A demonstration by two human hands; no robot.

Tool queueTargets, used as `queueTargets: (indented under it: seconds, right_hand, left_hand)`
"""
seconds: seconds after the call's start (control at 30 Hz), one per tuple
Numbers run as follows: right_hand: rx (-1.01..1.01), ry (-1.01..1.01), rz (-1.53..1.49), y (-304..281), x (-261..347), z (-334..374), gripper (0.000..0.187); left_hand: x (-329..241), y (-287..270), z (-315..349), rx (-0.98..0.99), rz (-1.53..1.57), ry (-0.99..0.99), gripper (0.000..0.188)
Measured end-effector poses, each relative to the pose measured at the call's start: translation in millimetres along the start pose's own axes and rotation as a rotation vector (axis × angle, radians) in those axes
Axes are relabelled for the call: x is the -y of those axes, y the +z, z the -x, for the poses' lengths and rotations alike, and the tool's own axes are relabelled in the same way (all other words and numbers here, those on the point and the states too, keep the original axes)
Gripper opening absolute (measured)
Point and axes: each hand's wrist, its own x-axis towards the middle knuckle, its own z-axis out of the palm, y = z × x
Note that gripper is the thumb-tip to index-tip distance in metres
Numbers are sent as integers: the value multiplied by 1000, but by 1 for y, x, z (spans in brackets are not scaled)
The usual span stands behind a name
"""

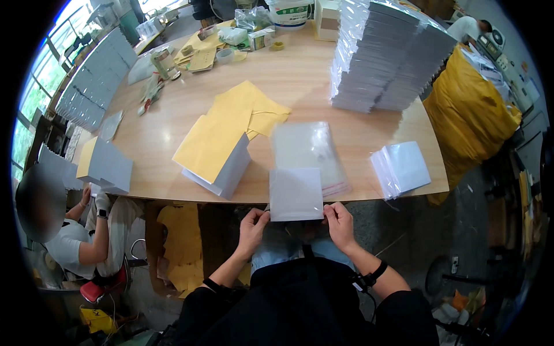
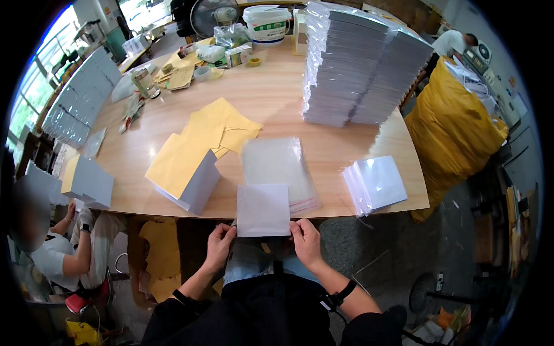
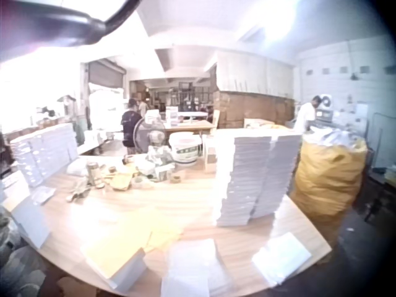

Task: The person repeatedly picks up white rectangular items and places them into clear plastic bags. They seal the bags and stack them on the table.

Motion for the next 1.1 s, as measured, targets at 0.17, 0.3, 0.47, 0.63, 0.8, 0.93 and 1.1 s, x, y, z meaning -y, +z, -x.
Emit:
queueTargets:
  seconds: [0.17,0.3,0.47,0.63,0.8,0.93,1.1]
  right_hand:
    - [-45,133,73,9,-16,-5,33]
    - [57,566,-350,16,-58,-5,33]
    - [98,691,-544,3,-46,0,50]
    - [253,631,-472,-2,-23,-8,59]
    - [267,644,-553,9,-38,-9,57]
    - [269,600,-532,5,-39,-11,58]
    - [299,690,-485,-10,-26,-18,59]
  left_hand:
    - [5,25,-4,-82,473,-338,19]
    - [-1,28,-9,-31,567,-488,32]
    - [-14,31,-11,-65,456,-579,53]
    - [10,30,-18,128,-112,-88,61]
    - [20,31,-24,11,204,-385,64]
    - [29,30,-27,85,410,-446,65]
    - [-19,21,-22,39,338,-595,59]
